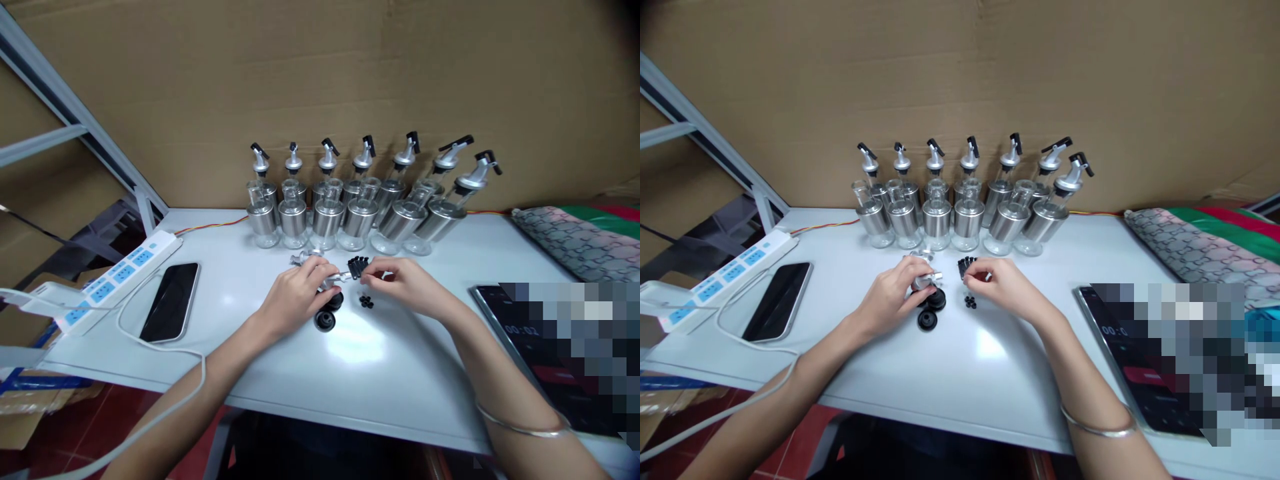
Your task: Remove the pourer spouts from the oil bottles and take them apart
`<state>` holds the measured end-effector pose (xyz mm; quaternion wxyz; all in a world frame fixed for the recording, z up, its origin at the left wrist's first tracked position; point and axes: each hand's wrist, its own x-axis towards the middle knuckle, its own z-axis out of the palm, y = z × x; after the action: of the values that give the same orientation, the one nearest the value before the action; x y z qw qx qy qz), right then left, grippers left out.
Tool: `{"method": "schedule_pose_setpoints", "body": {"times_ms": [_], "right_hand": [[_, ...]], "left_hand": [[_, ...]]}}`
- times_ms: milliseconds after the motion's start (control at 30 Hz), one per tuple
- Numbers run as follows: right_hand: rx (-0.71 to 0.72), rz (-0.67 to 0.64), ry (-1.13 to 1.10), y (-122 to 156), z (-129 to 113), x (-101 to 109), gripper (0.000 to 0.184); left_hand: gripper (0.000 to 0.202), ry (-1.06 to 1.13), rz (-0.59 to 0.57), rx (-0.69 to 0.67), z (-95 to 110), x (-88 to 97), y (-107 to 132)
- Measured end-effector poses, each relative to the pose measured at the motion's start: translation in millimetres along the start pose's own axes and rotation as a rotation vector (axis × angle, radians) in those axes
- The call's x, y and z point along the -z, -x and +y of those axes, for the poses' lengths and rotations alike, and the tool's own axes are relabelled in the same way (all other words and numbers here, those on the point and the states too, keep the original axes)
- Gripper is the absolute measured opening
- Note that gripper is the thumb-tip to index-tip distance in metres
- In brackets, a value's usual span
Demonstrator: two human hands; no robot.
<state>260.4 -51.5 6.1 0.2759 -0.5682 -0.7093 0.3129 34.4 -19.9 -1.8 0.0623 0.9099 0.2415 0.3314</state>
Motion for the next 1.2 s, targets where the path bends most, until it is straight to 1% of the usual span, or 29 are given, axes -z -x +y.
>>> {"method": "schedule_pose_setpoints", "body": {"times_ms": [133, 300, 500, 667, 867, 1000, 1200], "right_hand": [[-0.048, -0.079, 0.103, 0.5, 5.3, 1.8, 0.027], [-0.123, -0.159, 0.163, 1.0, 7.7, 1.7, 0.027], [-0.118, -0.161, 0.113, 0.8, 6.2, 1.6, 0.025], [-0.13, -0.189, 0.102, 0.5, 6.2, 2.1, 0.025], [-0.143, -0.232, 0.149, 1.4, 4.4, 0.0, 0.035], [-0.163, -0.254, 0.105, 1.2, 2.3, -1.7, 0.029], [-0.176, -0.257, 0.078, 0.8, 2.2, 0.2, 0.03]], "left_hand": [[0.016, 0.008, 0.02, -0.004, -0.1, 0.2, 0.1], [0.017, 0.028, 0.012, 0.019, 1.3, 0.4, -0.1], [0.019, 0.039, 0.008, 0.028, 1.0, 0.0, 0.3], [0.019, 0.037, 0.012, 0.025, 1.0, 0.0, 0.1], [0.019, 0.042, 0.001, 0.032, 1.6, 0.9, 0.2], [0.018, 0.053, -0.013, 0.033, 1.5, 0.8, 0.8], [0.018, 0.055, -0.012, 0.036, 2.1, 0.7, 0.6]]}}
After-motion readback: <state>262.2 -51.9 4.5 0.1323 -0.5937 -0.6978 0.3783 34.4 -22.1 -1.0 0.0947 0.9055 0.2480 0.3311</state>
